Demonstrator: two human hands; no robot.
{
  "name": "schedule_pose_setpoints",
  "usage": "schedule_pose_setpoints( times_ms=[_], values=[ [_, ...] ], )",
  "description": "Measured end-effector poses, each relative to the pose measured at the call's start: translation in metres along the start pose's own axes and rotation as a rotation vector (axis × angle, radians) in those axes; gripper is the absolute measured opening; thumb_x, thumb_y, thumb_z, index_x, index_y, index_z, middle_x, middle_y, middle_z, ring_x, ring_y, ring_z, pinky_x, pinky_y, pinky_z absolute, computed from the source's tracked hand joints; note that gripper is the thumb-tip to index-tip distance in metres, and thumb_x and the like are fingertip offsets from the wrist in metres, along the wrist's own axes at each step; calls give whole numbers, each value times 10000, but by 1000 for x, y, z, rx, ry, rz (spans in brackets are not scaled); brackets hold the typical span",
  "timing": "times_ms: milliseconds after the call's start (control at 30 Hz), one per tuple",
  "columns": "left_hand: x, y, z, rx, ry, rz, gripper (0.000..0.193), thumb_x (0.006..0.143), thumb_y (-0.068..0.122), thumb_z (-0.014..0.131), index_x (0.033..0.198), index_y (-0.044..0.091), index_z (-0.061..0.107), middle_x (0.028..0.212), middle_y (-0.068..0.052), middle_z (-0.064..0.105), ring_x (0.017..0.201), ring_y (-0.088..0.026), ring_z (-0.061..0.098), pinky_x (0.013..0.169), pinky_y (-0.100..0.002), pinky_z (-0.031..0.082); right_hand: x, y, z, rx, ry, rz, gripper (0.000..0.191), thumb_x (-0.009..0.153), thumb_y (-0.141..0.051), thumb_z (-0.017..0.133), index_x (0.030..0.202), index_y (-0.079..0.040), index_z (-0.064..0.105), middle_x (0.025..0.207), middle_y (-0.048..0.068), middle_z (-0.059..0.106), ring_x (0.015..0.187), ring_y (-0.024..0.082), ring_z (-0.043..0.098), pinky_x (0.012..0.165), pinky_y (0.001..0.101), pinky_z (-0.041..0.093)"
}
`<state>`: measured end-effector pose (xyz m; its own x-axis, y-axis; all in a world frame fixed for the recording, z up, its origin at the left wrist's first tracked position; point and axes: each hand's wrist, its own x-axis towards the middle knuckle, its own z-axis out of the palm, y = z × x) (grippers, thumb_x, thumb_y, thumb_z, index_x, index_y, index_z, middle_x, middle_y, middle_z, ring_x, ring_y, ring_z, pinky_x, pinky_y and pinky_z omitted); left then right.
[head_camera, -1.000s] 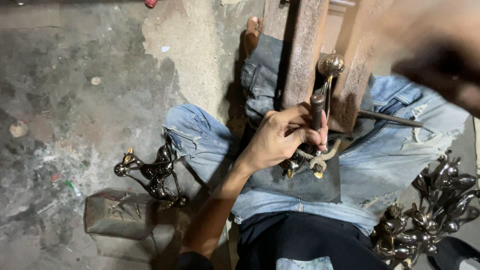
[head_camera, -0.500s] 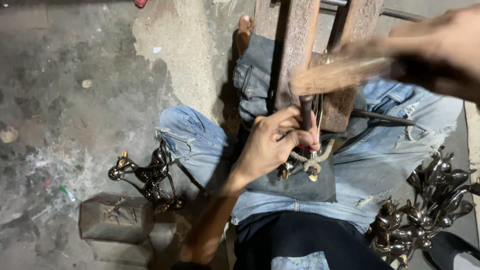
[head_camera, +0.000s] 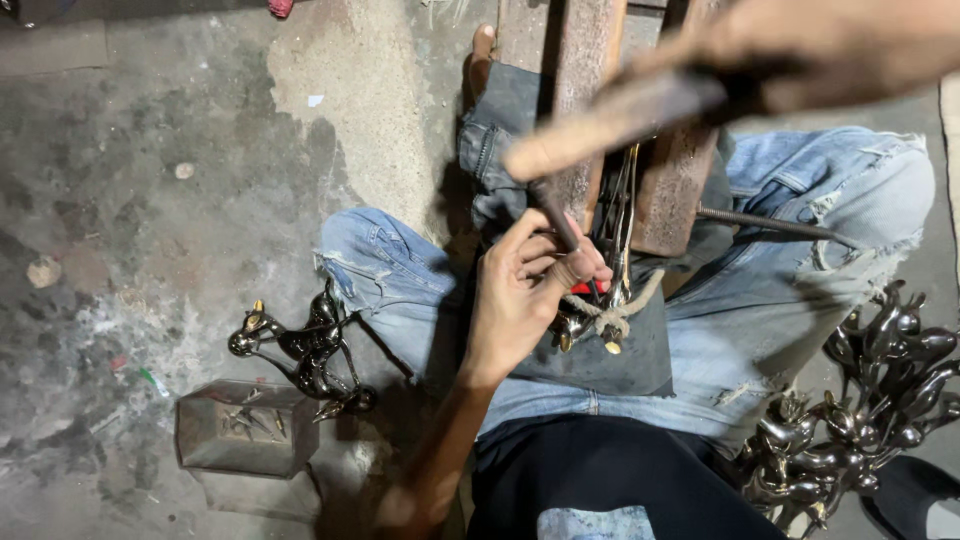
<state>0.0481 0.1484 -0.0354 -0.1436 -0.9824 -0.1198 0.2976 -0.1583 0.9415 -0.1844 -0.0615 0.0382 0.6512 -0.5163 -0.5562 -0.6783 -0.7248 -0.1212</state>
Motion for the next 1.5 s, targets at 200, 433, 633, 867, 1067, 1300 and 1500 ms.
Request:
schedule_pose_setpoints(
  times_ms=[200,433,633,867,1067,1300,1500],
  values=[
    [-2,-2,-1,65,7,12,356,960,247,751,1139,-16,591,980,-141,754,919,-188,771,857,-309,651,19,21,11,393,145,-400,728,825,-106,627,1543,-65,516,974,15,756,714,133,666,640,321,528],
    [-5,-9,-3,-70,22,-71,348,958,232,764,1137,-5,583,1003,-135,732,945,-212,777,873,-321,629,12,-6,7,171,-147,-10,771,875,-208,679,1590,-213,390,987,45,749,843,175,718,799,329,553],
    [-5,-14,2,-24,20,48,296,998,195,729,1134,-9,563,997,-130,725,954,-215,770,888,-335,654,9,-14,8,328,384,-292,676,846,-234,711,1456,-19,513,1087,147,703,931,252,697,784,406,561],
    [-4,-5,7,-53,28,59,269,1011,170,712,1119,-23,558,982,-124,707,912,-194,746,870,-330,655,7,-18,7,230,572,-273,454,954,-272,709,1351,-72,616,1062,131,729,902,238,709,819,379,568],
    [-5,11,11,217,47,51,260,974,219,725,1059,7,598,944,-102,759,871,-154,771,802,-285,654,-24,-39,-12,-198,-26,198,550,956,-316,692,1459,-244,483,931,39,750,863,151,746,833,322,598],
    [4,20,8,225,-67,37,137,1015,104,680,1023,-15,613,936,-110,781,892,-147,768,819,-274,637,-56,-48,-12,232,338,-51,774,837,-165,677,1575,-196,446,1222,101,727,1052,230,734,976,394,566],
    [22,19,-1,342,-265,100,64,1008,31,652,1058,3,624,942,-93,794,916,-126,794,836,-274,652,-73,-56,30,310,-4,410,667,945,-114,605,1538,-233,323,1282,71,679,1051,223,751,1010,326,562]
  ],
)
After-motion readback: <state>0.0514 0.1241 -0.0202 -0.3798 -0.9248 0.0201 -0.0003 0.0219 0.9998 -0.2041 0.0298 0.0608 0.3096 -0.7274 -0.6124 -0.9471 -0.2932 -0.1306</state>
